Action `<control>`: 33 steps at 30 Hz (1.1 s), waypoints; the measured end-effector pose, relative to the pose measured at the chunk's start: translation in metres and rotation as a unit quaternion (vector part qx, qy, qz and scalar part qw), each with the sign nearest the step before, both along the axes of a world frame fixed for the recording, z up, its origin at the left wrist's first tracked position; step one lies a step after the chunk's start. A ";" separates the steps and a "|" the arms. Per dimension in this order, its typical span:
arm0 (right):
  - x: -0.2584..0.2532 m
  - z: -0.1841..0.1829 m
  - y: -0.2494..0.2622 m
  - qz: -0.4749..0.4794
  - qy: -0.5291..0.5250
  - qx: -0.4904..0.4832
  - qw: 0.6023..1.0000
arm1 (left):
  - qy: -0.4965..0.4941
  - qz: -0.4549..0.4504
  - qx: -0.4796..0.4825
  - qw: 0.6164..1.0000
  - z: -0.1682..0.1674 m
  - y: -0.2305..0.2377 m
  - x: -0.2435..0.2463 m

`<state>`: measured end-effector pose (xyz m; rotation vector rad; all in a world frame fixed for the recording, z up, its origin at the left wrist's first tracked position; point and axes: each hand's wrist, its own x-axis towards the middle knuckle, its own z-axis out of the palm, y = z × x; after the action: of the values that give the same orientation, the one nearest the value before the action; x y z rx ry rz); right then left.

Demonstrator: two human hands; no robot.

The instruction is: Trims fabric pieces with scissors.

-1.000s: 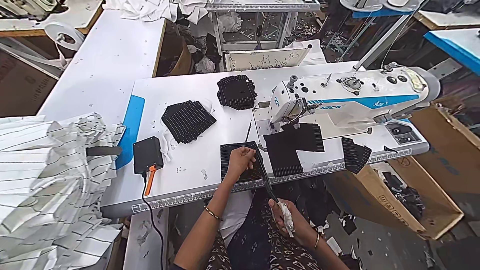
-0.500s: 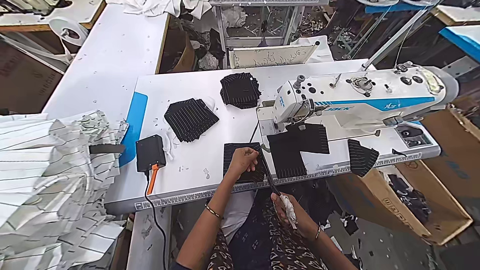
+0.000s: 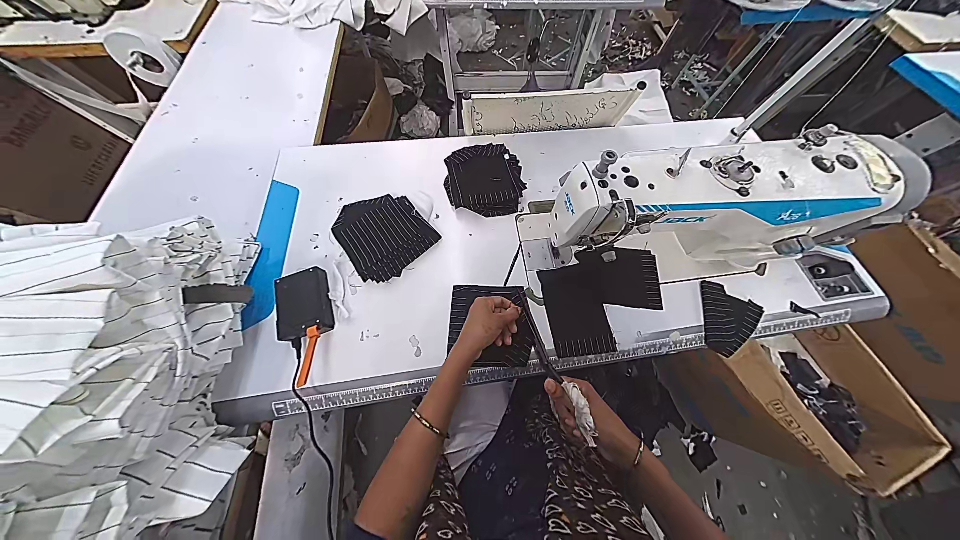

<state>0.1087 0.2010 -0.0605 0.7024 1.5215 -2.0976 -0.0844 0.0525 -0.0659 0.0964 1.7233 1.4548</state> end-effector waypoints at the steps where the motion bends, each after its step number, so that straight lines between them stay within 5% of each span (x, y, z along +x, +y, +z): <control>1: -0.001 0.000 0.000 0.000 -0.002 0.004 1.000 | -0.001 0.000 -0.002 1.000 0.000 0.000 0.000; 18: 0.020 -0.001 0.016 0.013 0.012 -0.049 0.999 | 0.015 0.013 0.004 1.000 -0.002 0.000 0.002; 33: -0.006 -0.001 0.013 0.002 0.024 0.047 0.999 | 0.024 -0.014 0.001 1.000 -0.003 -0.002 0.001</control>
<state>0.1022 0.2137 -0.0616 0.6876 1.6551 -2.0649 -0.0829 0.0504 -0.0690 0.1568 1.7524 1.4434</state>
